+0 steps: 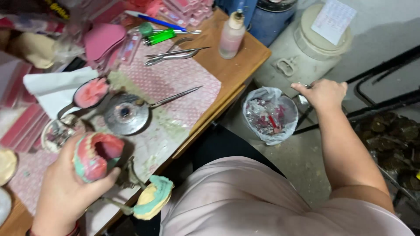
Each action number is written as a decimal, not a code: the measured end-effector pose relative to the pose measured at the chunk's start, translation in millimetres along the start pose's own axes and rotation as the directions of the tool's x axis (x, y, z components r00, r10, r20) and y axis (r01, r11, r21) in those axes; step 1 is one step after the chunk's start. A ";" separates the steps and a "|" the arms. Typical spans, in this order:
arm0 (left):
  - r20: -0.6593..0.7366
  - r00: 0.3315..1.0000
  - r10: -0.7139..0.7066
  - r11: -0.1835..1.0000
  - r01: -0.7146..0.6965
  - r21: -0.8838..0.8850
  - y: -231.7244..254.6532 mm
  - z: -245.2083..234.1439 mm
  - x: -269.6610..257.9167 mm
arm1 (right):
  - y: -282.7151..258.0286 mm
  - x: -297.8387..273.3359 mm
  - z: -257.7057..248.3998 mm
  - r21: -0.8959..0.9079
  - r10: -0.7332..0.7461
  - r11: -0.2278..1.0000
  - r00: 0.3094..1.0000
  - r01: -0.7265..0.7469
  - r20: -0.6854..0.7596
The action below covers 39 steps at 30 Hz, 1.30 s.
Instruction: The person works on a dental mold, applying pink material to the gum area using a small metal tool and a liquid from a bottle. They then handle a small yellow object, manipulating it with their fingers and a tool.
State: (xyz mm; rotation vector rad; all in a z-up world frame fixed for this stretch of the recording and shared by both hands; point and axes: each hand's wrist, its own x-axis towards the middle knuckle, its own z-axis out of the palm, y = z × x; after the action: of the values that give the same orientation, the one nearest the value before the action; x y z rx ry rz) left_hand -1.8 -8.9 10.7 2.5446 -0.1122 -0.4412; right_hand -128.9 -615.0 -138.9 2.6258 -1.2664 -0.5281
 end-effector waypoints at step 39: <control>0.016 0.980 0.201 0.979 -0.201 0.034 -23.5 -8.5 11.2 | -197.1 -82.8 -111.9 0.267 0.115 0.110 0.255 0.957 -0.960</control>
State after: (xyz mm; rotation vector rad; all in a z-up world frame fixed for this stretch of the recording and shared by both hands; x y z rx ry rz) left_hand 11.4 13.4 1.7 2.5322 -0.3811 -0.3780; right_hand 9.1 -426.9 -77.1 3.1156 0.1259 2.0779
